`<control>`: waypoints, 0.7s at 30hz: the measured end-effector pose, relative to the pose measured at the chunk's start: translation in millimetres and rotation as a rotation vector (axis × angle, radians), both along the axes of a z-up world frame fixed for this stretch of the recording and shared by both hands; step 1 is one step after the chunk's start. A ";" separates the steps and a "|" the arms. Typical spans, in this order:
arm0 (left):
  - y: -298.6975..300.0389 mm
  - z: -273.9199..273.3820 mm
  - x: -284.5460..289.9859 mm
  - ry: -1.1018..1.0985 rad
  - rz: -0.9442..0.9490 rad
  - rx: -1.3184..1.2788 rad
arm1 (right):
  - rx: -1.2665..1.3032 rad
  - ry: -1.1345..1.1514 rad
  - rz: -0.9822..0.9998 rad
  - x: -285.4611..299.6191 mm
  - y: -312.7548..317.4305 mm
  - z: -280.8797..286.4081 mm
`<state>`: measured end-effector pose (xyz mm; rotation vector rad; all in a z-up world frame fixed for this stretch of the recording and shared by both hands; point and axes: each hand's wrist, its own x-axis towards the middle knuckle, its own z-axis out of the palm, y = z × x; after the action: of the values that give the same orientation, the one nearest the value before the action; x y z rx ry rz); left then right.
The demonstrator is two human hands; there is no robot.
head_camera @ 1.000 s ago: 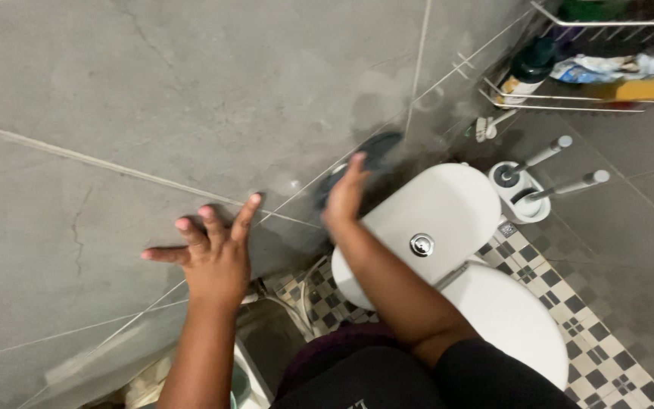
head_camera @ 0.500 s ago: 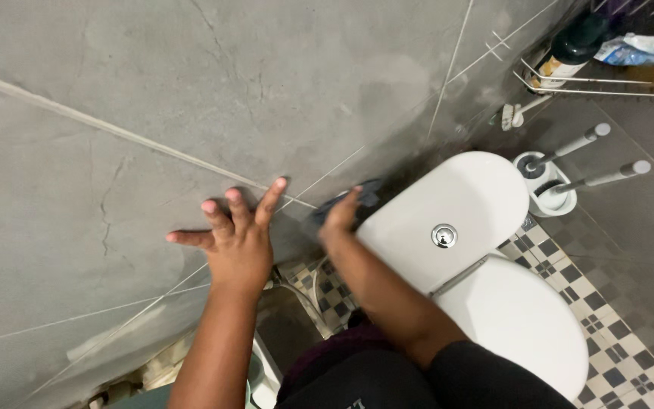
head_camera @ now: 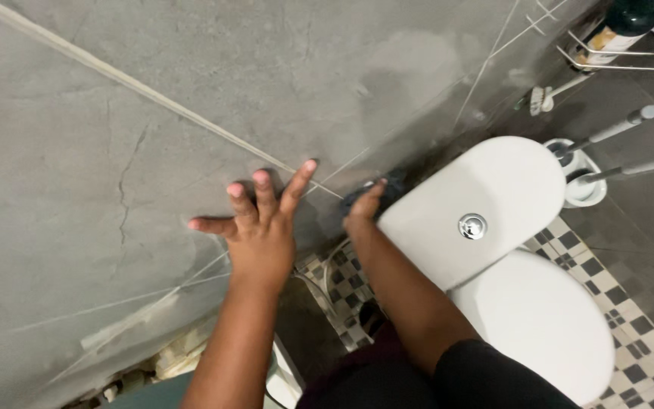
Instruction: The person wets a cloth in a bowl of water and wipes the tiled bathroom wall and toilet tank with the cloth.
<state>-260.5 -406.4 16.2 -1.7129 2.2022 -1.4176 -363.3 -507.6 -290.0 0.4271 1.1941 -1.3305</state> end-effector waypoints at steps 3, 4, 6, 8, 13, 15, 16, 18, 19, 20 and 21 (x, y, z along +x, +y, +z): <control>3.6 -0.8 -0.3 0.016 0.019 0.041 | -0.207 -0.089 -0.161 -7.1 -17.8 -42.0; 3.9 -2.5 -0.1 0.013 0.015 0.044 | -0.272 -0.117 -0.214 -6.1 -15.0 -40.8; 4.1 -3.6 3.7 0.002 0.002 0.036 | -0.303 -0.094 -0.201 4.2 3.1 -10.2; -1.3 -1.8 3.1 0.010 -0.023 -0.005 | -0.352 -0.002 -0.166 19.0 19.9 52.0; 8.6 -2.4 5.1 0.085 -0.090 0.077 | -0.685 0.776 0.162 52.7 96.4 179.3; 9.4 1.4 4.0 0.058 -0.088 0.067 | -0.931 1.157 0.028 47.2 89.6 174.6; 9.2 2.9 3.5 0.057 -0.100 0.059 | -0.943 1.181 -0.083 41.1 73.2 154.4; 6.4 4.6 2.3 -0.008 -0.064 0.013 | -0.961 1.212 -0.206 17.8 18.2 93.3; 6.2 4.7 1.7 -0.010 -0.072 0.011 | -0.297 0.892 -0.065 1.7 -5.0 60.7; 5.5 4.3 0.9 -0.008 -0.079 0.005 | -0.221 0.765 -0.105 -22.5 -22.9 31.5; 5.1 4.8 1.7 -0.010 -0.083 -0.001 | -0.146 0.632 -0.142 -43.0 -38.6 11.6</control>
<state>-258.8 -401.3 21.1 -1.6297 2.2926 -1.4411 -406.3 -546.1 -278.4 -0.0294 1.5846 -1.7325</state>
